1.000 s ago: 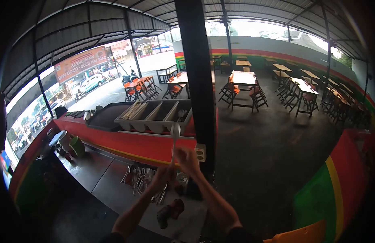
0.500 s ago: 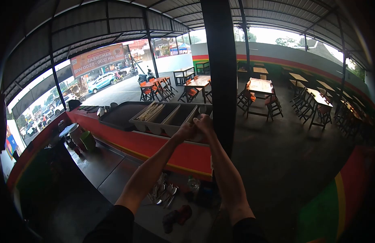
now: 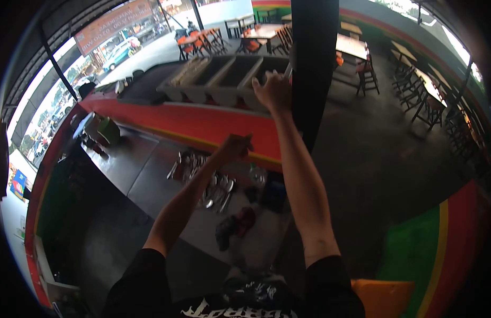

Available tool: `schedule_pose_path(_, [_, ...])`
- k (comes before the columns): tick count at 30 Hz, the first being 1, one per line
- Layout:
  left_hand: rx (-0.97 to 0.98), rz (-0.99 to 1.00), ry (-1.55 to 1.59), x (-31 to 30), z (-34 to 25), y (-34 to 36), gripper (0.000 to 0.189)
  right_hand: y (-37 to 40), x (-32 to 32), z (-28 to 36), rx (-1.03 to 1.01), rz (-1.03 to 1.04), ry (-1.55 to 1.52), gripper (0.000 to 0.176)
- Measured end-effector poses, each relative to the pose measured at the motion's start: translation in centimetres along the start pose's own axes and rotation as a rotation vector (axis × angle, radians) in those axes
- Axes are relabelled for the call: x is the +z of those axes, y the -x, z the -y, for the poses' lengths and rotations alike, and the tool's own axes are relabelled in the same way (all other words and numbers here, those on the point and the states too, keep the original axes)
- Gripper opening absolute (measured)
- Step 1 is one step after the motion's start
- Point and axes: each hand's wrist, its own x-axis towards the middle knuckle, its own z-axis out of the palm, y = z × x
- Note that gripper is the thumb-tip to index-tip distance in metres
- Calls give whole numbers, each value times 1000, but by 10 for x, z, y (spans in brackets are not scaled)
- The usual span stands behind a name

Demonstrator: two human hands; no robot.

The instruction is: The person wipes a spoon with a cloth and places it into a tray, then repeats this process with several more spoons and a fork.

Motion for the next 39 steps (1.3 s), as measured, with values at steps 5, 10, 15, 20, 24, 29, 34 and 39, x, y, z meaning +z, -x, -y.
schedule_pose_path(5, [300, 244, -620, -10, 189, 64, 21, 41, -8, -8, -323, -359, -407, 33])
schedule_pose_path(10, [-246, -111, -686, 22, 234, 170, 32, 264, 43, -6, -69, -350, -653, 15])
schedule_pose_path(15, [-286, -418, -588, 56, 272, 214, 33, 468, 108, 3, 131, 410, -433, 47])
schedule_pose_path(20, [-198, -569, -534, 68, 281, 218, 33, 507, 116, 13, 132, 589, -96, 83])
schedule_pose_path(24, [-211, -606, -561, 69, 288, 217, 33, 505, 123, 17, 151, 597, -32, 82])
schedule_pose_path(29, [-271, -701, -325, 68, 299, 222, 30, 505, 129, 15, 149, 624, 1, 82])
schedule_pose_path(34, [-386, -1057, -829, 34, 322, 238, 30, 508, 131, 12, 168, 642, 16, 81])
schedule_pose_path(39, [-464, -845, -825, -5, 328, 269, 28, 507, 127, 13, 183, 638, 15, 79])
